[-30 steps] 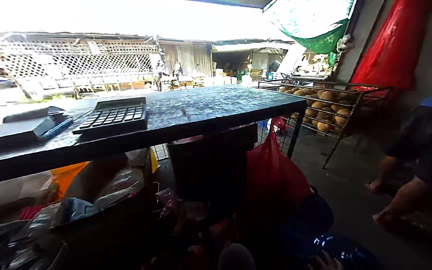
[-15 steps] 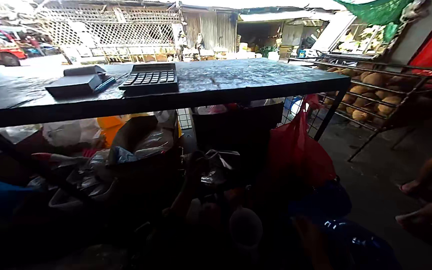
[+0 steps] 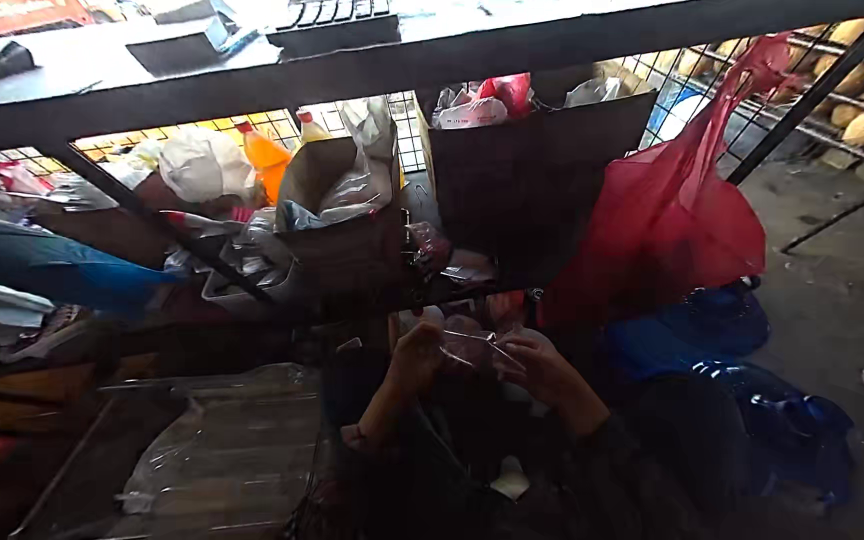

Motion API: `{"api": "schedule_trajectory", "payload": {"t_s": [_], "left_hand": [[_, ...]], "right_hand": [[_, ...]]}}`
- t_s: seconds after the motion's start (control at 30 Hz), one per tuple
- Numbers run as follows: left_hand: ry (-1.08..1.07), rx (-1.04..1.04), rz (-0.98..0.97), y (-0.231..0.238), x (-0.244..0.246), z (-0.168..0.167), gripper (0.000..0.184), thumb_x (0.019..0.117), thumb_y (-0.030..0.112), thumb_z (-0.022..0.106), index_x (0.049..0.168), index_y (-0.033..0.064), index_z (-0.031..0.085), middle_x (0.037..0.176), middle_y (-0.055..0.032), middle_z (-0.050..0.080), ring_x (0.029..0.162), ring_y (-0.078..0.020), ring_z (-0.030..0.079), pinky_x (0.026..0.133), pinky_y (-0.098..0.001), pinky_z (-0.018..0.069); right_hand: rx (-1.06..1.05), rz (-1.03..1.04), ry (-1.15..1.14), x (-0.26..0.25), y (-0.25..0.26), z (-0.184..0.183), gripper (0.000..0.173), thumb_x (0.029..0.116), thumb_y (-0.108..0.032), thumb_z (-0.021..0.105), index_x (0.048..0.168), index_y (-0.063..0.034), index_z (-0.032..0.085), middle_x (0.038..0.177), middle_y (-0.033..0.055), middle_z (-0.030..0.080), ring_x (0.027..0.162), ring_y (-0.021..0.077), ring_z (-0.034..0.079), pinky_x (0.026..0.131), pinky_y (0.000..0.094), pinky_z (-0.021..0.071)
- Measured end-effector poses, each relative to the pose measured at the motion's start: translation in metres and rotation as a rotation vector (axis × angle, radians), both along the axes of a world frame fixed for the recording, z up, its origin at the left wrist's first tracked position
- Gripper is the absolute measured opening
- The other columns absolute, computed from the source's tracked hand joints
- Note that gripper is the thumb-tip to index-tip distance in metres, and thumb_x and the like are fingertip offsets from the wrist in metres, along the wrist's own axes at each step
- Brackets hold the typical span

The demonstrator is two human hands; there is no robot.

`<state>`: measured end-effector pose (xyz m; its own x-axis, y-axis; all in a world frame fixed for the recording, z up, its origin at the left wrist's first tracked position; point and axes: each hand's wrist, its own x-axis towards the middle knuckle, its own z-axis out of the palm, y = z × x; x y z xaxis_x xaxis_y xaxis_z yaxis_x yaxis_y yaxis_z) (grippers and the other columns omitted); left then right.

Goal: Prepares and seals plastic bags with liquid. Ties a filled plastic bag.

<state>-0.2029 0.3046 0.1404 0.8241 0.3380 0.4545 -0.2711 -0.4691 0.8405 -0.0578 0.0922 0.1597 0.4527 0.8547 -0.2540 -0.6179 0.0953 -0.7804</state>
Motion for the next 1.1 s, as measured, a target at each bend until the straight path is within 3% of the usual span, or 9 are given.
{"api": "schedule_trajectory", "payload": {"t_s": [0.13,0.23,0.37,0.47,0.6,0.7,0.87,0.97,1.1], "left_hand": [[0.028,0.023,0.039,0.002,-0.01,-0.016,0.018,0.0841,-0.002,0.066,0.1,-0.0088,0.065,0.095,-0.0052,0.072,0.089,-0.0006,0.067,0.086,-0.0205,0.0561],[0.076,0.021,0.051,0.002,-0.014,-0.026,0.018,0.0844,0.001,0.068,0.1,-0.0084,0.067,0.096,-0.009,0.072,0.091,-0.0064,0.069,0.087,-0.0252,0.0572],[0.483,-0.001,-0.15,0.004,-0.022,-0.028,0.022,0.0911,0.004,0.069,0.108,-0.009,0.067,0.102,-0.019,0.07,0.098,-0.024,0.069,0.093,-0.0419,0.0552],[0.598,-0.042,-0.227,0.006,-0.02,-0.034,0.023,0.0917,0.006,0.068,0.11,-0.008,0.064,0.1,-0.0179,0.067,0.094,-0.0221,0.066,0.089,-0.0406,0.0541],[0.596,0.034,-0.066,0.003,-0.017,-0.039,0.05,0.0846,0.018,0.082,0.127,-0.0026,0.066,0.134,-0.0248,0.061,0.13,-0.0363,0.056,0.113,-0.0512,0.043],[0.742,0.018,0.161,-0.027,-0.018,-0.024,0.05,0.0934,0.044,0.073,0.115,-0.0006,0.069,0.114,-0.0229,0.069,0.111,-0.038,0.066,0.099,-0.0587,0.0506],[0.734,-0.209,-0.153,-0.056,-0.014,-0.054,0.048,0.1069,0.037,0.053,0.105,-0.0086,0.067,0.095,-0.0236,0.068,0.088,-0.0328,0.066,0.084,-0.0539,0.0524],[0.723,-0.136,-0.162,-0.052,-0.02,-0.058,0.04,0.1094,0.025,0.048,0.105,-0.0095,0.068,0.096,-0.0235,0.07,0.091,-0.033,0.068,0.088,-0.0535,0.0515],[0.731,-0.008,0.0,-0.054,-0.023,-0.053,0.039,0.1093,0.024,0.047,0.107,-0.0083,0.067,0.101,-0.0257,0.07,0.101,-0.0409,0.068,0.092,-0.0616,0.0495]], "right_hand": [[-0.074,0.014,-0.071,0.004,-0.01,-0.003,0.023,0.101,-0.002,0.048,0.114,0.0006,0.067,0.095,0.0047,0.074,0.079,0.0122,0.071,0.075,0.0299,0.0606],[-0.172,-0.025,-0.139,0.001,-0.01,-0.008,0.019,0.1006,0.002,0.05,0.107,0.0021,0.068,0.087,0.0026,0.073,0.075,0.0108,0.07,0.075,0.0291,0.0605],[-0.234,-0.131,-0.219,-0.008,0.0,-0.023,0.011,0.0955,0.007,0.059,0.097,0.004,0.07,0.079,0.0031,0.072,0.069,0.0089,0.068,0.071,0.0261,0.0595],[-0.268,-0.126,-0.25,-0.01,0.007,-0.04,0.005,0.0913,0.008,0.065,0.092,0.0036,0.068,0.076,0.0035,0.07,0.068,0.0096,0.066,0.07,0.027,0.0588],[-0.324,-0.165,-0.281,-0.018,0.008,-0.059,0.005,0.0903,0.009,0.066,0.089,0.004,0.066,0.073,0.004,0.068,0.064,0.0097,0.065,0.067,0.0266,0.0578],[-0.33,-0.127,-0.342,-0.032,0.017,-0.075,0.011,0.0887,0.009,0.067,0.083,0.0012,0.061,0.07,0.0026,0.067,0.062,0.0086,0.064,0.065,0.0259,0.0574],[-0.311,-0.024,-0.329,-0.047,0.018,-0.106,0.018,0.0894,0.007,0.061,0.078,-0.0062,0.056,0.067,-0.0032,0.063,0.061,0.005,0.062,0.063,0.0247,0.0578],[-0.321,0.07,-0.331,-0.044,0.014,-0.112,0.021,0.0846,0.008,0.065,0.075,-0.0073,0.057,0.065,-0.003,0.065,0.059,0.005,0.061,0.061,0.0236,0.0557],[-0.339,0.041,-0.416,-0.038,0.011,-0.112,0.021,0.0879,0.007,0.064,0.076,-0.0083,0.056,0.064,-0.0051,0.063,0.057,0.0033,0.059,0.059,0.0217,0.0542]]}}
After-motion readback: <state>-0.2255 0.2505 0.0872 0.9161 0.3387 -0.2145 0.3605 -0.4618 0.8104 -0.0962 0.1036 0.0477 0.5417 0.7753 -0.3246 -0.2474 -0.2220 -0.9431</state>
